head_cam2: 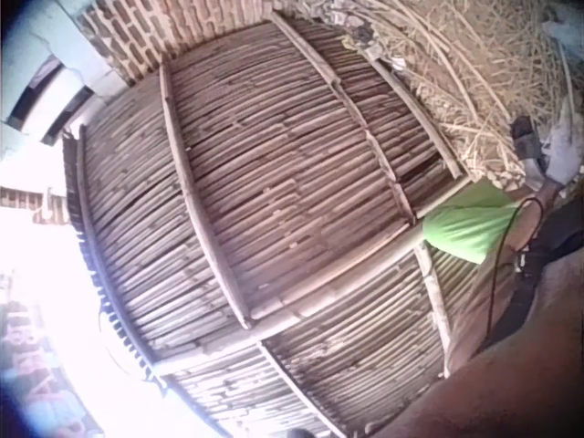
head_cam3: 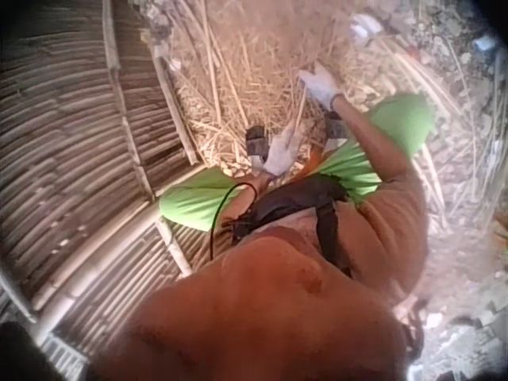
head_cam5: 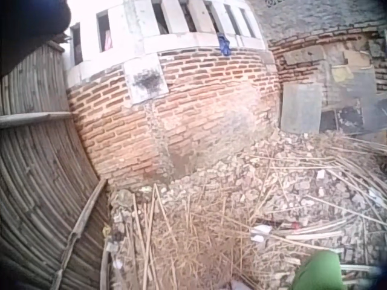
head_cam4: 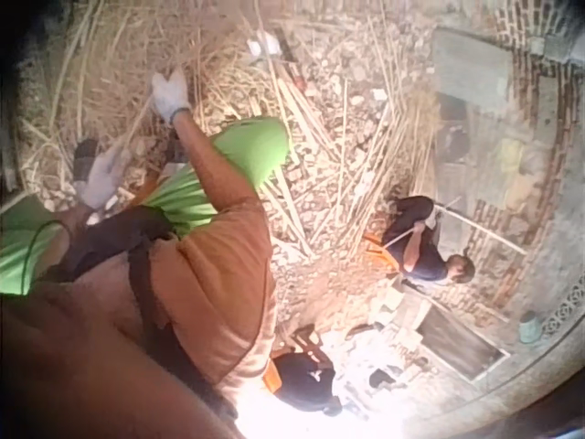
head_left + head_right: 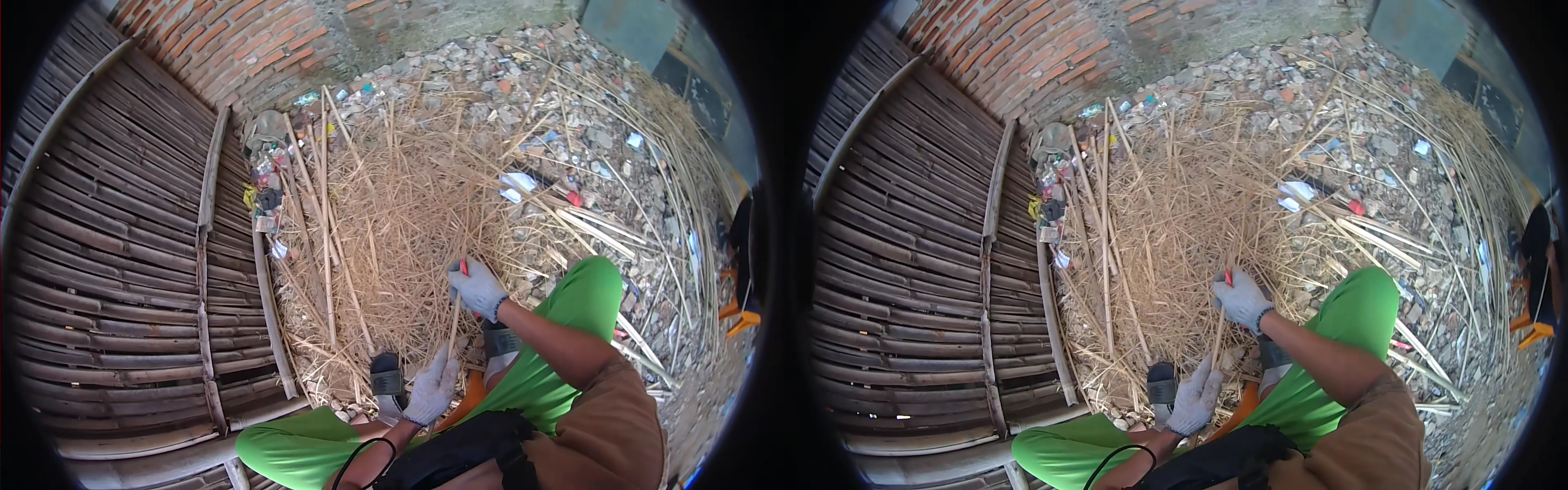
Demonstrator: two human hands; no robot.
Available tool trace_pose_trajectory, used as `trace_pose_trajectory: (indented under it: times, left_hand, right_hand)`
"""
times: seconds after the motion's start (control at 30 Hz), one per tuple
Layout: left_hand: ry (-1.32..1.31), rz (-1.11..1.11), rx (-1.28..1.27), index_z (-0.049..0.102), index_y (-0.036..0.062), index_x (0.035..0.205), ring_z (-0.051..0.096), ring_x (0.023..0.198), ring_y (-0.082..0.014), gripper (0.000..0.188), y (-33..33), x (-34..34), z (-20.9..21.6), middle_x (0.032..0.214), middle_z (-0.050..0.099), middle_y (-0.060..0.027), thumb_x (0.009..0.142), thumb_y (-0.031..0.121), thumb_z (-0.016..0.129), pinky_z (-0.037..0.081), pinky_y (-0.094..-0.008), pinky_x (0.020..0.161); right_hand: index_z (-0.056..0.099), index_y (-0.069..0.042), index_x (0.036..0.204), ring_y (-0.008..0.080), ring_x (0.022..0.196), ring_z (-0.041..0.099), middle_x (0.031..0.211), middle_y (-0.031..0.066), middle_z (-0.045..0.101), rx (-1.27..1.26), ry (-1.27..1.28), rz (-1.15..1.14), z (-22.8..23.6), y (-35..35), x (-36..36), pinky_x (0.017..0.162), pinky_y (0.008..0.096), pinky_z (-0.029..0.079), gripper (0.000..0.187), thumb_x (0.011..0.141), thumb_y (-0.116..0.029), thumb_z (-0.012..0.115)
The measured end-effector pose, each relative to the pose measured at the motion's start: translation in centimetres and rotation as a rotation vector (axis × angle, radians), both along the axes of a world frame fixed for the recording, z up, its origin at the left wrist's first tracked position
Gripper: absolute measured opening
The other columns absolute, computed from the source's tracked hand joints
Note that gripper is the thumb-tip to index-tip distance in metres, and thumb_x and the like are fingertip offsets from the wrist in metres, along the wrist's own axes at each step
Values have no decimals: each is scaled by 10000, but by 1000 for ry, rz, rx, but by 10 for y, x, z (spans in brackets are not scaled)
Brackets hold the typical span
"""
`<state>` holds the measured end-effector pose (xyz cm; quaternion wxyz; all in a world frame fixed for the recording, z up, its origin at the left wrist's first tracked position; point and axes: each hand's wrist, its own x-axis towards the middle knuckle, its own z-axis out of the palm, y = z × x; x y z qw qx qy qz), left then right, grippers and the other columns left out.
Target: The person uses a small red knife to shave and smooth long, thin bamboo sticks while sitting on the ground. They hold the stick in one gloved hand and run the knife down the length of the stick repeatedly.
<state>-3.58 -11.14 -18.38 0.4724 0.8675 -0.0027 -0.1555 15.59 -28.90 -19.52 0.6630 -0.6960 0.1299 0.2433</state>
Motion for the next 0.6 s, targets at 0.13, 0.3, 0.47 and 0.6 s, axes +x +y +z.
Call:
trace_pose_trajectory:
  times: [0.13, 0.3, 0.47, 0.6]
  left_hand:
    - [14, 39, 6, 504, 48, 1605, 695, 651, -415, 536, -3, 6, 15, 763, 657, -246, 1158, 339, 548, 521, -513, 600]
    - [23, 90, 25, 495, 11, 1605, 697, 645, -372, 552, -7, -1, 15, 765, 655, -238, 1155, 323, 565, 532, -480, 610]
    - [-61, 104, 110, 493, -58, 1586, 691, 623, -301, 551, -4, -11, 15, 731, 637, -212, 1158, 282, 564, 533, -424, 602]
    - [-113, 72, 56, 493, -77, 1574, 674, 605, -273, 553, -5, -5, 27, 725, 643, -190, 1159, 282, 563, 524, -420, 592]
  right_hand:
    - [629, -36, 1132, 204, 690, 673, 807, 81, 648, -62, -92, -25, -31, 12, 7, 622, 403, 543, 192, 1025, -195, 613]
    - [628, -13, 1089, 294, 710, 683, 811, 162, 663, -308, -178, 104, -75, 27, 1, 689, 446, 551, 242, 1039, -250, 625]
    - [667, -1, 1050, 372, 800, 738, 838, 215, 717, -167, -211, 79, -37, 36, -1, 734, 479, 565, 295, 1036, -293, 628]
    - [634, 0, 1082, 315, 768, 720, 841, 175, 702, -199, -353, 171, -8, 30, 2, 719, 452, 570, 266, 1043, -262, 615]
